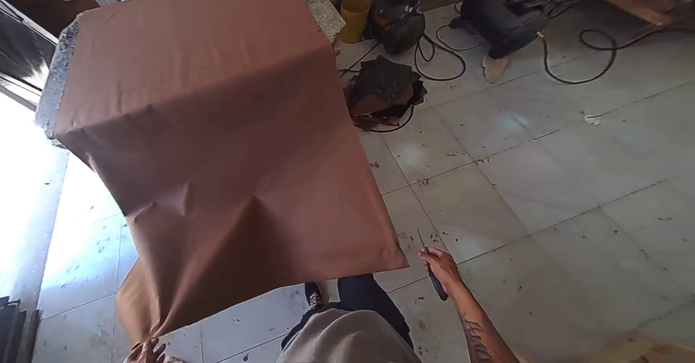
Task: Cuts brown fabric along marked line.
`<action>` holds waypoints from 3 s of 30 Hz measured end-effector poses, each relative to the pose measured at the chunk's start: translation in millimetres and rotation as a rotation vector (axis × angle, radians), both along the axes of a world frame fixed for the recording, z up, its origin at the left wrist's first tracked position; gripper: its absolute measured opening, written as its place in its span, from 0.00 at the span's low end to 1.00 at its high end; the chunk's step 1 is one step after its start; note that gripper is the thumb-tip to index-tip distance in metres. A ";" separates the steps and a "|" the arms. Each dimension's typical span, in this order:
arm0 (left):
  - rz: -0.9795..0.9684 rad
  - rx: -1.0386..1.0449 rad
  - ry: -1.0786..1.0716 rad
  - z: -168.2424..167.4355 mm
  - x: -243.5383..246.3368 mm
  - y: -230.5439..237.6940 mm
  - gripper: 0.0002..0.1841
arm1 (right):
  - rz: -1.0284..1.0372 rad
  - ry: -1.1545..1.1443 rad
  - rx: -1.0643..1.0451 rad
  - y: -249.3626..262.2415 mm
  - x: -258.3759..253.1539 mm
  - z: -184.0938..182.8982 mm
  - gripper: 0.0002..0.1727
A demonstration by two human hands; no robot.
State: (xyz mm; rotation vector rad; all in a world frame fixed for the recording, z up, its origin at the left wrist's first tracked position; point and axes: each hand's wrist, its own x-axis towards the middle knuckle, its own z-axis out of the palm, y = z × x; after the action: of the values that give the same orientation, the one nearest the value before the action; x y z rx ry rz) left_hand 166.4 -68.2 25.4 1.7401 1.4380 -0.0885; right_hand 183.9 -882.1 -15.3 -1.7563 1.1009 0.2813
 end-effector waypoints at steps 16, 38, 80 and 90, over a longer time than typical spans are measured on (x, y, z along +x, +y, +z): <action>-1.072 -0.367 0.285 -32.0 282.7 -271.2 0.23 | 0.383 0.271 0.282 2.2 121.3 8.0 0.17; -1.416 -0.209 -0.141 15.9 887.6 -460.8 0.22 | 0.369 -0.171 0.456 -107.8 742.8 132.0 0.26; -1.068 0.264 -0.007 16.1 1112.7 -748.0 0.19 | 1.616 0.293 0.726 -131.0 1270.8 83.5 0.29; -1.057 0.414 -0.234 -5.4 1100.9 -746.7 0.14 | 1.578 0.264 0.655 -136.9 1272.5 80.4 0.29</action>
State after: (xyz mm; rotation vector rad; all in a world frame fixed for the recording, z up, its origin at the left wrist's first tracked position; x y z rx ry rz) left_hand 1267.3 -814.9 20.0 2.5851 0.2519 -0.1438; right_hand 1456.5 -1019.0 65.1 -1.5928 -0.4664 1.6162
